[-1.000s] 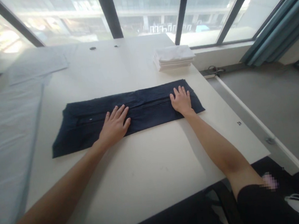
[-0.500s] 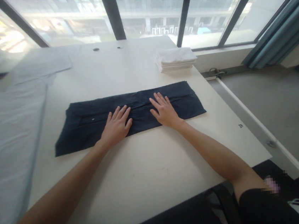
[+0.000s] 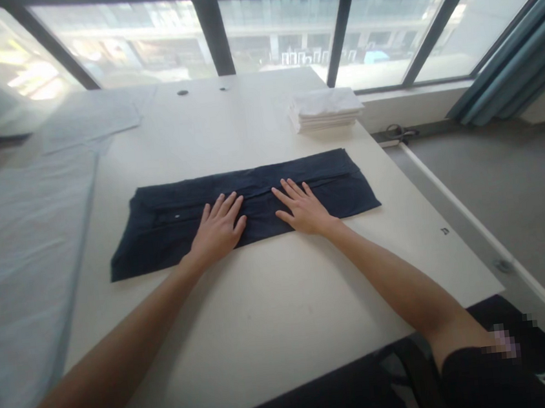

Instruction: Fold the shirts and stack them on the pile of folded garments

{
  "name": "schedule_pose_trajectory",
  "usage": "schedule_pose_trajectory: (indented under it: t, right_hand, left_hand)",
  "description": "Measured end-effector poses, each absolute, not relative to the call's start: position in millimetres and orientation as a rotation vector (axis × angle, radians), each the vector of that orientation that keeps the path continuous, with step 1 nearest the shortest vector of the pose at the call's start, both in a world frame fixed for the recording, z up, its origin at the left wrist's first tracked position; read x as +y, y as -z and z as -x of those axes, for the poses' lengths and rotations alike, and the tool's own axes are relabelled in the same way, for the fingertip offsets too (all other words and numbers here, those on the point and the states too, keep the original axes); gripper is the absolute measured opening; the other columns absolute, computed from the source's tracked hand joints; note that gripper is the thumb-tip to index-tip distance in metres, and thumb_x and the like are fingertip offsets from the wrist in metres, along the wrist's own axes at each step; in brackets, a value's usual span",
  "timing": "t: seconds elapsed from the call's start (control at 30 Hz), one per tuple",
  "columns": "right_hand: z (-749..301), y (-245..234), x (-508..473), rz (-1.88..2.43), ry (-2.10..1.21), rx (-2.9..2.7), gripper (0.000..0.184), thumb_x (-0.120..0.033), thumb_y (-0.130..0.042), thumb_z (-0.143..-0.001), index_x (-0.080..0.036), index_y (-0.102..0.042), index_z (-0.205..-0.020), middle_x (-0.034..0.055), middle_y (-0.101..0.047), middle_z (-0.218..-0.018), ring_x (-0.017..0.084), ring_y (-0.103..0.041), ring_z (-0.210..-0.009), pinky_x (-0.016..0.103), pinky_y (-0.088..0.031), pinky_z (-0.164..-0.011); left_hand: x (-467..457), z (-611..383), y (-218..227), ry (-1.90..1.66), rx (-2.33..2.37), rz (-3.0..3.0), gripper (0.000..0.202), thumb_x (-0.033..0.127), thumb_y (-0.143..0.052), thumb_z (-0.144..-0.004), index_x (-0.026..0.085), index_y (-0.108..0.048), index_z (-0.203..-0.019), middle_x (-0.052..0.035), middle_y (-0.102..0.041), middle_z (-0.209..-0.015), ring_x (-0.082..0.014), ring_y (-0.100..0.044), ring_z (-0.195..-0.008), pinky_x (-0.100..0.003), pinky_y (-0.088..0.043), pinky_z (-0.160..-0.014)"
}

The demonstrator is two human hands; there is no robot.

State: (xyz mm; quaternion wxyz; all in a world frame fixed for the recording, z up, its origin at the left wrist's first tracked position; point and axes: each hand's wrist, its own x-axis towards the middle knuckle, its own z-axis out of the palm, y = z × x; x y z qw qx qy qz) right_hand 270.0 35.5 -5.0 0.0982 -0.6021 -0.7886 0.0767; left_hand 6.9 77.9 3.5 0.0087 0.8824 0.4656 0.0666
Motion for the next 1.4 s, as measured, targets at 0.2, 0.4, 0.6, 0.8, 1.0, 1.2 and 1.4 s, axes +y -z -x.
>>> schedule_pose_trajectory:
  t: [0.2,0.4,0.6,0.8,1.0,1.2,1.4]
  right_hand:
    - [-279.3,11.5,41.9,1.987,-0.153,-2.109,0.063,-0.047,-0.039,-0.106,-0.021,-0.035,-0.164,0.0119,-0.024,-0.172,0.029,-0.015,-0.161,0.061,-0.012,-0.128]
    - [-290.2,15.4,47.3,1.981,-0.097,-1.862,0.049,-0.038,-0.04,-0.106,-0.015,-0.06,-0.144,0.0159,-0.05,-0.158,0.032,-0.036,-0.153,0.062,-0.02,-0.126]
    - [-295.6,14.6,48.7,1.918,-0.066,-1.81,0.042,-0.034,-0.04,-0.105,-0.016,-0.07,-0.128,0.0136,-0.062,-0.147,0.029,-0.049,-0.144,0.057,-0.028,-0.124]
    - [-295.2,16.7,48.3,2.051,-0.061,-1.934,0.057,-0.043,-0.037,-0.107,-0.016,-0.049,-0.155,0.0146,-0.04,-0.166,0.031,-0.03,-0.156,0.059,-0.021,-0.126]
    - [-294.5,12.7,49.0,2.157,-0.075,-1.909,0.061,-0.047,-0.032,-0.107,-0.017,-0.045,-0.158,0.0136,-0.034,-0.169,0.03,-0.025,-0.158,0.058,-0.019,-0.127]
    - [-297.1,17.2,49.6,2.136,-0.058,-1.895,0.061,-0.046,-0.034,-0.106,-0.017,-0.046,-0.158,0.0141,-0.036,-0.168,0.031,-0.027,-0.157,0.059,-0.02,-0.127]
    - [-300.0,25.2,52.3,2.097,-0.048,-1.899,0.061,-0.046,-0.036,-0.105,-0.016,-0.047,-0.157,0.016,-0.038,-0.166,0.033,-0.029,-0.156,0.061,-0.022,-0.125]
  left_hand:
    - [78.2,-6.8,-3.0,-0.223,1.443,-2.748,0.062,0.045,-0.029,-0.107,0.02,-0.035,-0.163,-0.005,-0.03,-0.171,-0.0306,-0.022,-0.159,-0.057,-0.019,-0.129]
    - [78.8,-6.5,-2.4,-0.22,1.441,-2.736,0.061,0.045,-0.03,-0.107,0.021,-0.035,-0.163,-0.0051,-0.029,-0.171,-0.0308,-0.022,-0.159,-0.058,-0.018,-0.129]
    - [79.0,-6.6,-2.3,-0.198,1.439,-2.735,0.062,0.046,-0.03,-0.107,0.02,-0.034,-0.164,-0.0057,-0.028,-0.172,-0.0312,-0.02,-0.16,-0.059,-0.018,-0.129]
    - [78.7,-6.3,-3.8,-0.182,1.432,-2.725,0.064,0.045,-0.029,-0.107,0.018,-0.03,-0.165,-0.0075,-0.018,-0.174,-0.0321,-0.013,-0.161,-0.061,-0.014,-0.129]
    - [81.5,-7.1,-2.6,-0.241,1.383,-2.626,0.063,0.046,-0.035,-0.106,0.024,-0.032,-0.164,-0.006,-0.023,-0.173,-0.031,-0.014,-0.161,-0.06,-0.009,-0.129]
    - [108.4,24.0,-20.7,-0.508,1.228,-2.389,0.064,0.048,-0.035,-0.105,0.023,-0.034,-0.163,-0.0077,-0.04,-0.167,-0.0244,-0.03,-0.157,-0.049,-0.023,-0.128]
    - [128.8,96.5,-21.3,-0.338,1.62,-2.548,0.062,0.046,-0.032,-0.106,0.019,-0.037,-0.162,-0.01,-0.034,-0.169,-0.0308,-0.022,-0.159,-0.061,-0.019,-0.127]
